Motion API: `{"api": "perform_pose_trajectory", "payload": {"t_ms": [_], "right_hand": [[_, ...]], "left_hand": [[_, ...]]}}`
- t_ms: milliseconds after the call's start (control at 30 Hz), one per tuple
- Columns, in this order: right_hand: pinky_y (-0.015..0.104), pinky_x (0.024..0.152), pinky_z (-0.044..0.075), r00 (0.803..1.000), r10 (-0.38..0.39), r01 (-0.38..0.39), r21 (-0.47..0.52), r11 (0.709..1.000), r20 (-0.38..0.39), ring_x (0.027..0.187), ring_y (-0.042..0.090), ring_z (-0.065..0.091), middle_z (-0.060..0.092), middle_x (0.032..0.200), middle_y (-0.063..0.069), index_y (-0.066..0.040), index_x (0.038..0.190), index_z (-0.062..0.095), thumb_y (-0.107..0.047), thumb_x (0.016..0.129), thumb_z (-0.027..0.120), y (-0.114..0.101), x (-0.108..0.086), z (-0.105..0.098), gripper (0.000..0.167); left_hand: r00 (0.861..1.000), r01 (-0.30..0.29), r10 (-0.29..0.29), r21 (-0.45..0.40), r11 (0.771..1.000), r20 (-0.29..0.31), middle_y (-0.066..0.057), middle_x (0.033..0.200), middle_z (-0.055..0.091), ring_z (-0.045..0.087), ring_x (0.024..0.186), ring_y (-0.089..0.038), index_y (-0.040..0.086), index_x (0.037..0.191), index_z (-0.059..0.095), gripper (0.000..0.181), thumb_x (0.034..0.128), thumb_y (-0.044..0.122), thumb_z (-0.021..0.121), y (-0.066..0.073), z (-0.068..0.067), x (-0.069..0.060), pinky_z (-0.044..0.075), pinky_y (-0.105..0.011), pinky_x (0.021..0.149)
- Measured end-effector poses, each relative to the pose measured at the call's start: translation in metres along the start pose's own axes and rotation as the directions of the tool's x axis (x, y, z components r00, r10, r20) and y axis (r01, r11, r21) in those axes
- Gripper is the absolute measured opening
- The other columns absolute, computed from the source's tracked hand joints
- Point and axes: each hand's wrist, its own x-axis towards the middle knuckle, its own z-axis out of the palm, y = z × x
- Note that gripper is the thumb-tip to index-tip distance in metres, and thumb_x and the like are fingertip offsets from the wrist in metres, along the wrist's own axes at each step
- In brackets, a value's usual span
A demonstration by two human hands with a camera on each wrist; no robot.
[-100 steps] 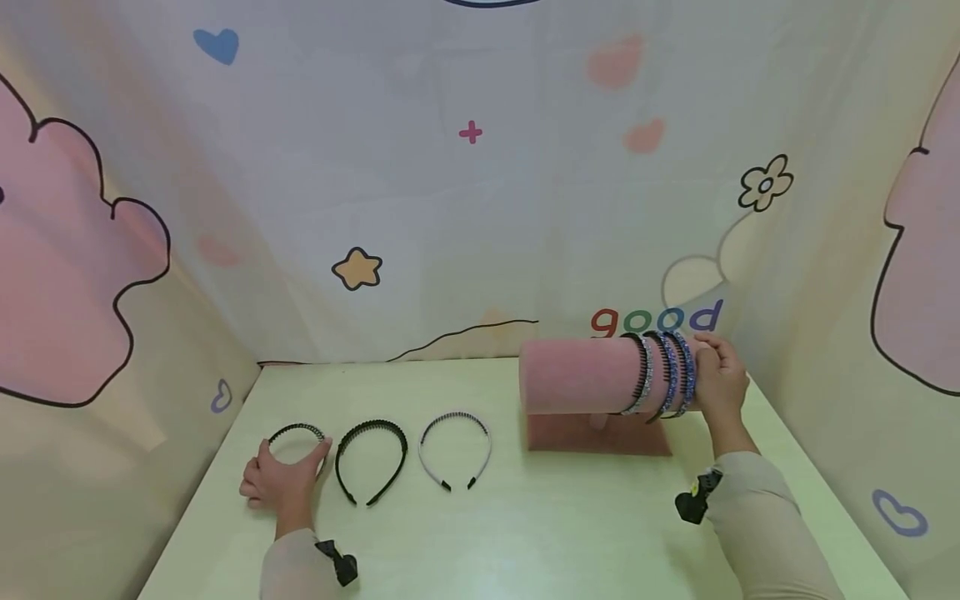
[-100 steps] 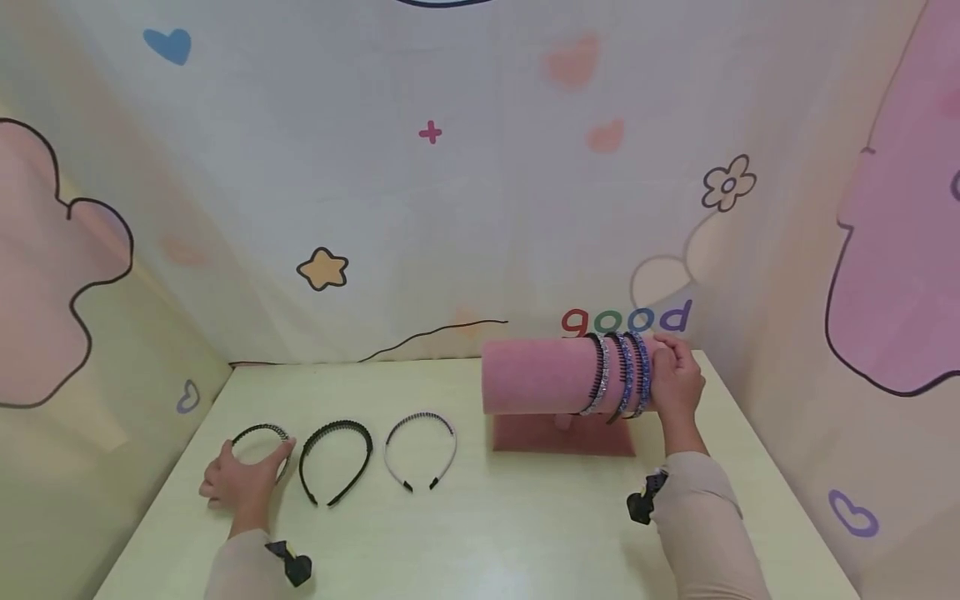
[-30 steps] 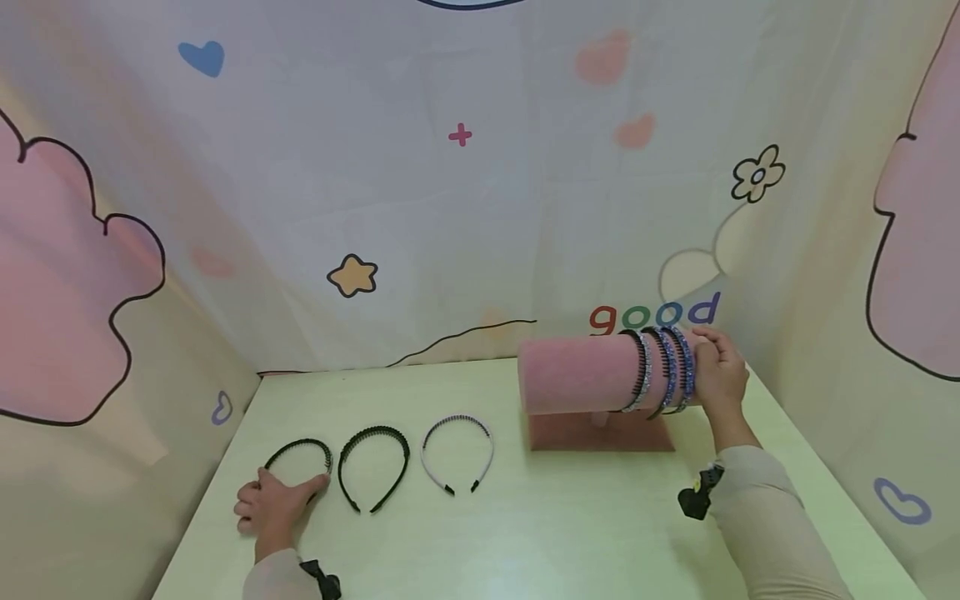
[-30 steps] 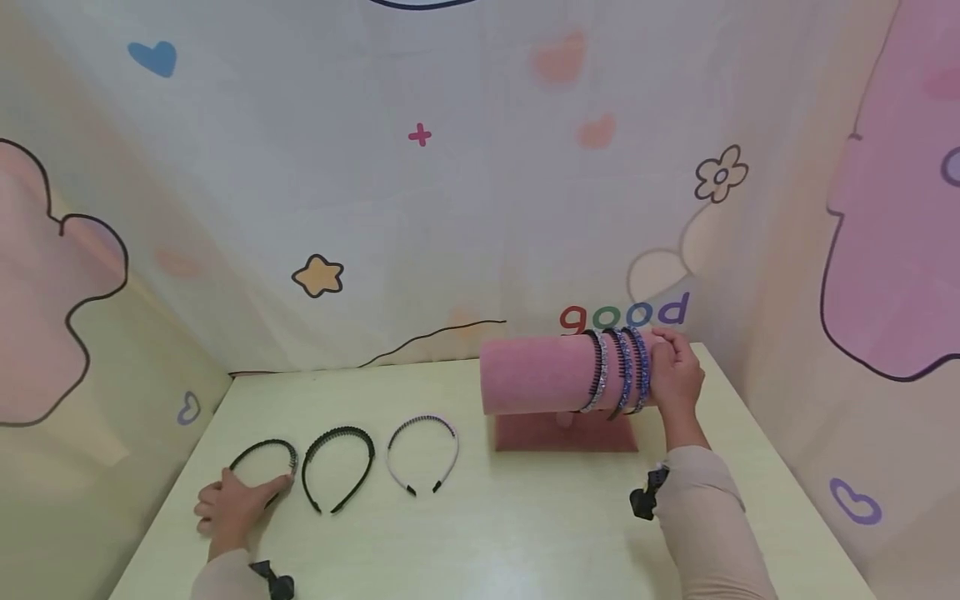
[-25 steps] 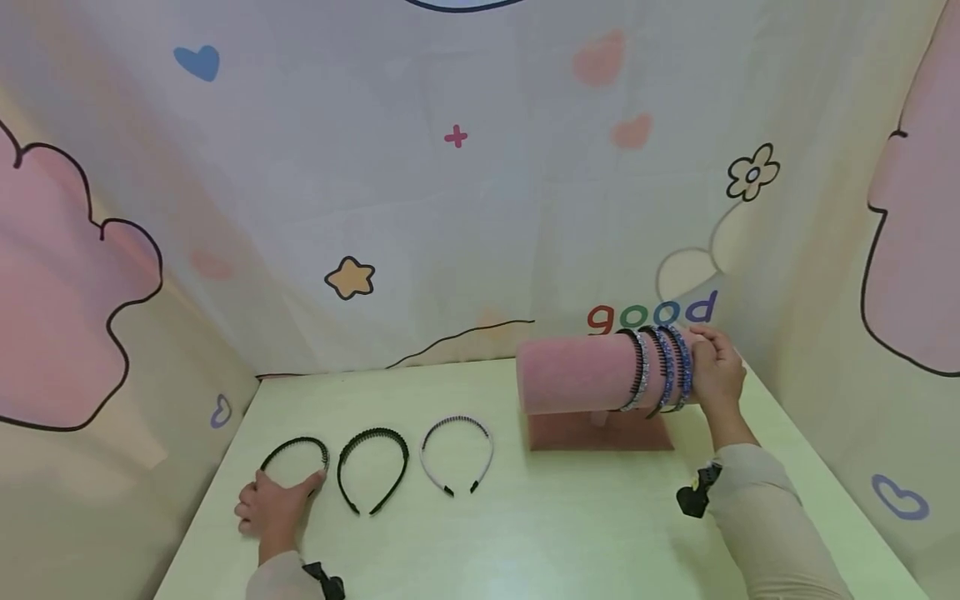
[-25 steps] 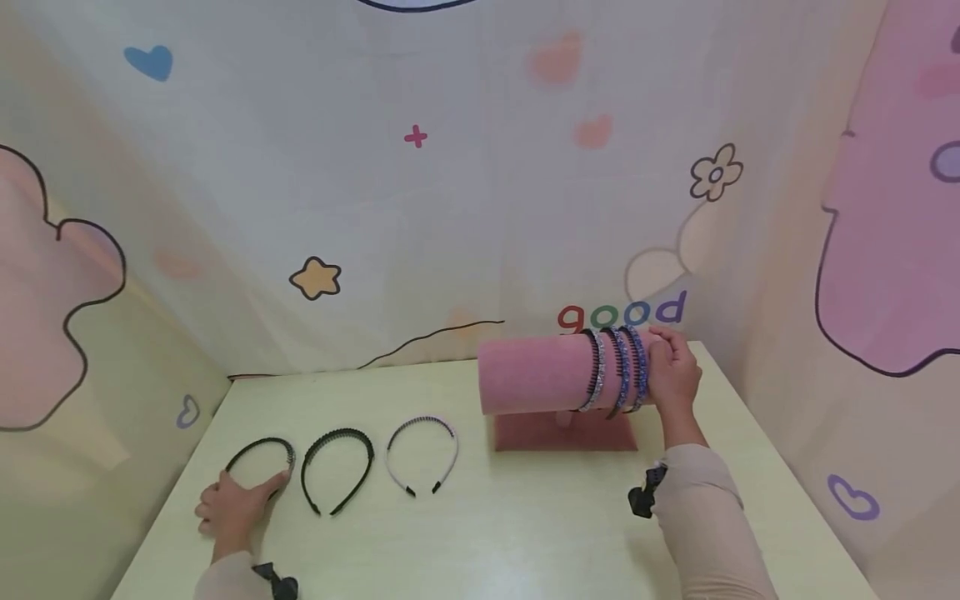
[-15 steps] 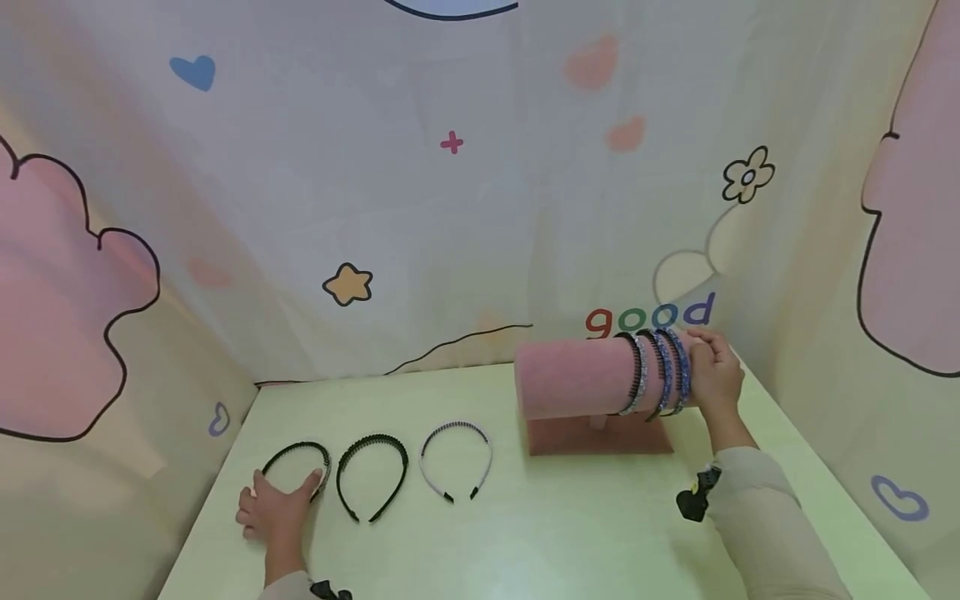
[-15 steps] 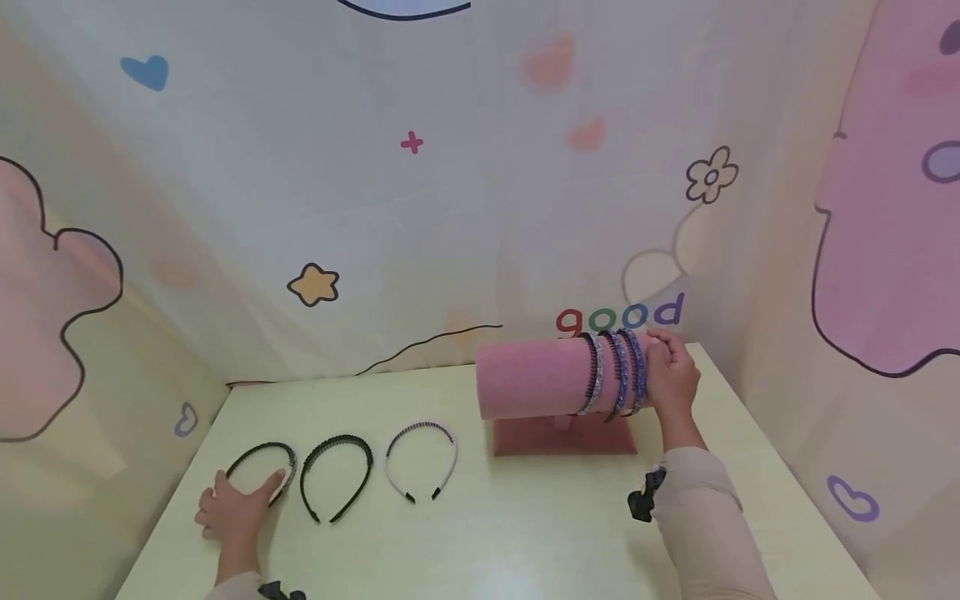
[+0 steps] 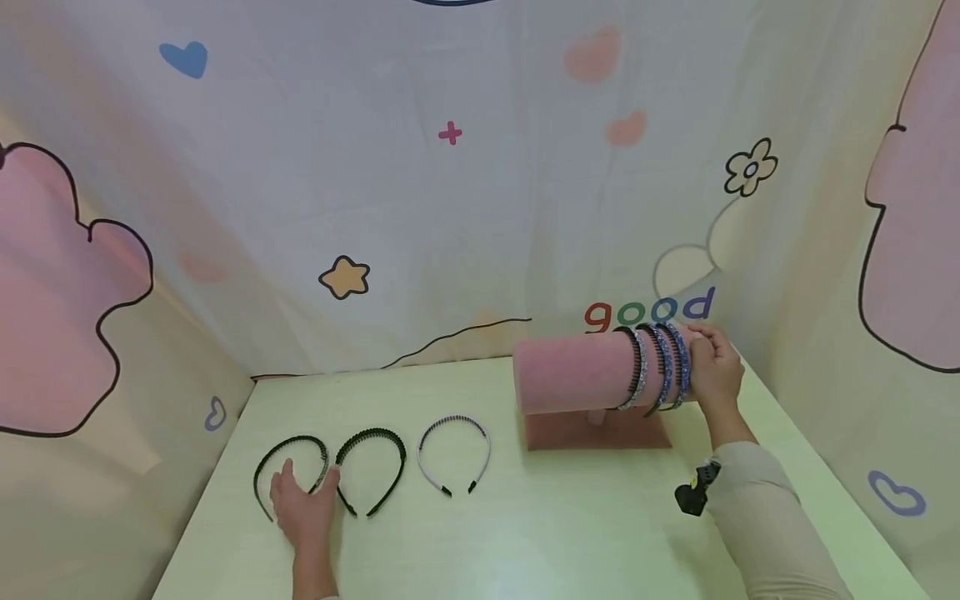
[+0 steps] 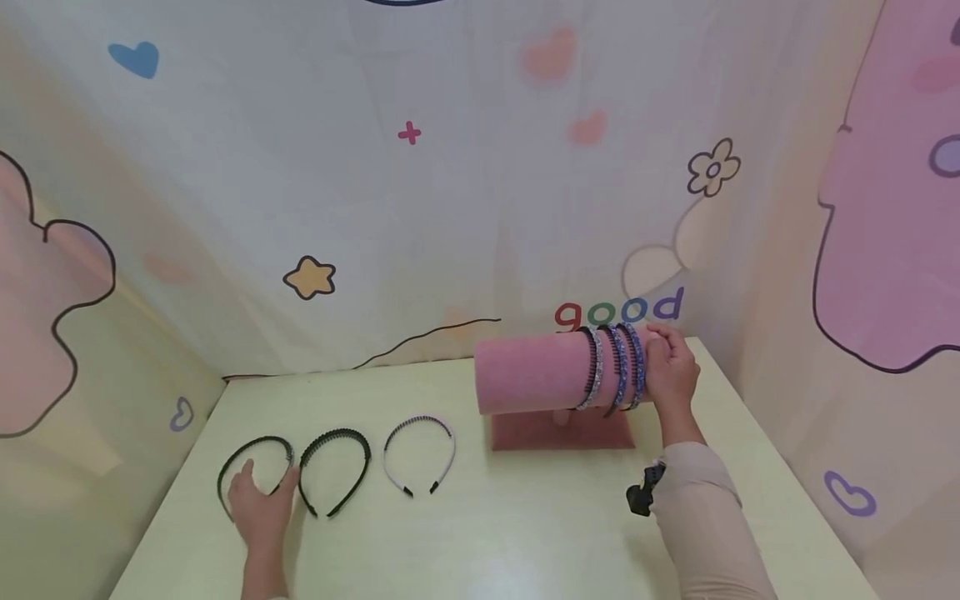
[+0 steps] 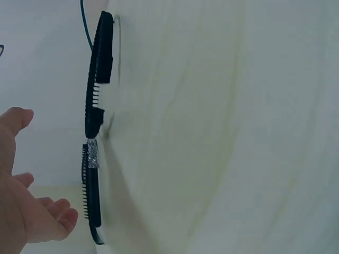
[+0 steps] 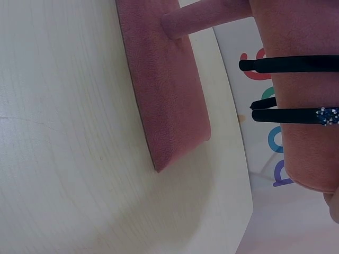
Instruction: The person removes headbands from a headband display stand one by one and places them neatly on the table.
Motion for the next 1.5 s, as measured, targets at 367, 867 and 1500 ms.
{"api": "perform_pose_trajectory", "payload": {"t_ms": [367, 867, 1500], "right_hand": [[0.036, 0.08, 0.039, 0.999, 0.025, -0.025, -0.003, 1.0, 0.024, 0.106, 0.025, 0.055, 0.061, 0.119, 0.007, -0.011, 0.11, 0.064, -0.028, 0.09, 0.039, -0.004, 0.0, -0.003, 0.036], [0.032, 0.076, 0.039, 0.998, 0.045, -0.045, 0.005, 0.999, 0.038, 0.104, 0.024, 0.054, 0.06, 0.12, 0.007, -0.012, 0.111, 0.063, -0.027, 0.091, 0.038, -0.003, 0.0, -0.002, 0.036], [0.043, 0.091, 0.037, 0.995, 0.056, -0.058, 0.028, 0.998, 0.077, 0.112, 0.026, 0.051, 0.058, 0.124, 0.006, -0.014, 0.112, 0.064, -0.031, 0.092, 0.037, -0.004, 0.0, -0.005, 0.037]], "left_hand": [[0.995, -0.096, 0.096, -0.099, 0.99, -0.004, -0.027, 0.147, 0.012, 0.014, 0.132, -0.047, 0.001, 0.142, 0.031, 0.077, 0.0833, 0.033, 0.069, 0.023, 0.005, -0.015, 0.019, -0.064, 0.097], [0.98, -0.194, 0.197, -0.16, 0.968, 0.006, -0.023, 0.147, 0.018, 0.017, 0.132, -0.044, 0.003, 0.138, 0.039, 0.072, 0.0804, 0.031, 0.073, 0.054, 0.02, -0.027, 0.024, -0.062, 0.095], [0.947, -0.285, 0.312, -0.247, 0.926, 0.077, -0.018, 0.146, 0.024, 0.02, 0.132, -0.04, 0.007, 0.135, 0.044, 0.067, 0.0791, 0.029, 0.074, 0.112, 0.052, -0.047, 0.023, -0.059, 0.098]]}}
